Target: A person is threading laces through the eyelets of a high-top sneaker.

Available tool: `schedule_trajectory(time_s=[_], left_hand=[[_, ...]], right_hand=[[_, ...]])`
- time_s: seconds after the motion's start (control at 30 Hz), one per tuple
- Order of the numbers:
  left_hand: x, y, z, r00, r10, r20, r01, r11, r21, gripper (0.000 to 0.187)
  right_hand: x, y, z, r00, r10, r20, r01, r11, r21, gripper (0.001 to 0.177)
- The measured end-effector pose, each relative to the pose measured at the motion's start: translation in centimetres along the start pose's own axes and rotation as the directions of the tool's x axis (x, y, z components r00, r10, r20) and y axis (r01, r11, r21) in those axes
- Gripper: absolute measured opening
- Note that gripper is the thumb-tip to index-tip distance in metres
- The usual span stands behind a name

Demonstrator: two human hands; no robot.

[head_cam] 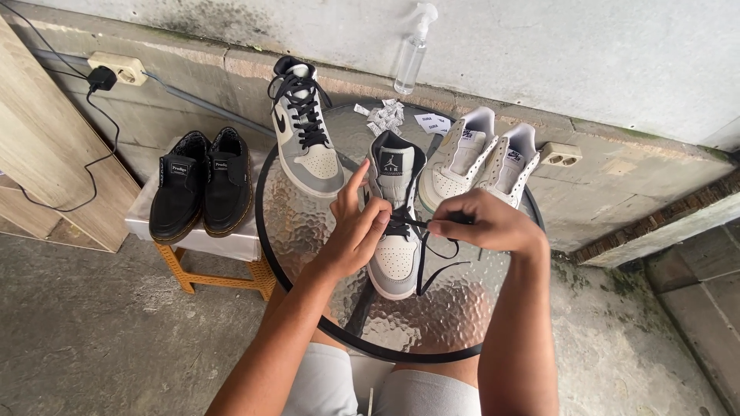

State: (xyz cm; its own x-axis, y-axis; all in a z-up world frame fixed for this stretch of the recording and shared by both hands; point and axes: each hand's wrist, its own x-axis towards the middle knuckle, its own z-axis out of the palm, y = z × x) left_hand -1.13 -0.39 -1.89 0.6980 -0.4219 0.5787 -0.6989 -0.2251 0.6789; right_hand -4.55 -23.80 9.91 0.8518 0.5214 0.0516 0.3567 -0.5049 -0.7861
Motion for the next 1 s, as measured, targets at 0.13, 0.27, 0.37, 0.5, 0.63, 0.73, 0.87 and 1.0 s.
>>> schedule_trajectory(time_s=[0.13,0.27,0.37,0.5,0.63,0.73,0.87,1.0], left_hand=[[0.3,1.2,0.2,0.999,0.015,0.035,-0.014,0.999,-0.029,0.026],[0.6,1.8,0.8,0.996,0.089,-0.028,-0.089,0.996,-0.003,0.023],[0.5,1.1,0.7,0.994,0.098,-0.057,-0.094,0.993,0.065,0.018],[0.6,1.4,0.2,0.994,0.083,-0.070,-0.079,0.995,0.058,0.015],[1.2,2.8,-0.2,0.997,0.082,-0.011,-0.082,0.995,-0.055,0.017],[1.4,4.6,-0.5,0.993,0.111,0.047,-0.104,0.986,-0.128,0.017],[1.6,7.5,-1.9,0.986,0.139,0.090,-0.121,0.976,-0.179,0.015],[1.2,9.1,-3.3,0.983,0.182,0.021,-0.165,0.929,-0.332,0.020]], right_hand=[[-1.1,-0.3,-0.2,0.998,-0.023,-0.054,0.024,1.000,0.018,0.013],[-0.3,-1.3,0.3,0.987,-0.044,-0.157,0.035,0.998,-0.061,0.009],[-0.4,-1.8,0.1,0.980,-0.047,-0.193,0.028,0.995,-0.097,0.007],[-1.2,-1.5,-0.5,0.977,0.000,-0.212,-0.036,0.986,-0.164,0.005],[-2.3,-2.1,-0.8,0.964,-0.056,-0.261,0.014,0.987,-0.159,0.007],[-2.9,-2.7,-0.8,0.925,-0.164,-0.342,0.117,0.981,-0.155,0.018],[-3.1,-1.3,-0.4,0.847,-0.280,-0.452,0.294,0.955,-0.040,0.029],[-3.0,-3.5,-0.1,0.808,-0.347,-0.476,0.383,0.924,-0.023,0.032]])
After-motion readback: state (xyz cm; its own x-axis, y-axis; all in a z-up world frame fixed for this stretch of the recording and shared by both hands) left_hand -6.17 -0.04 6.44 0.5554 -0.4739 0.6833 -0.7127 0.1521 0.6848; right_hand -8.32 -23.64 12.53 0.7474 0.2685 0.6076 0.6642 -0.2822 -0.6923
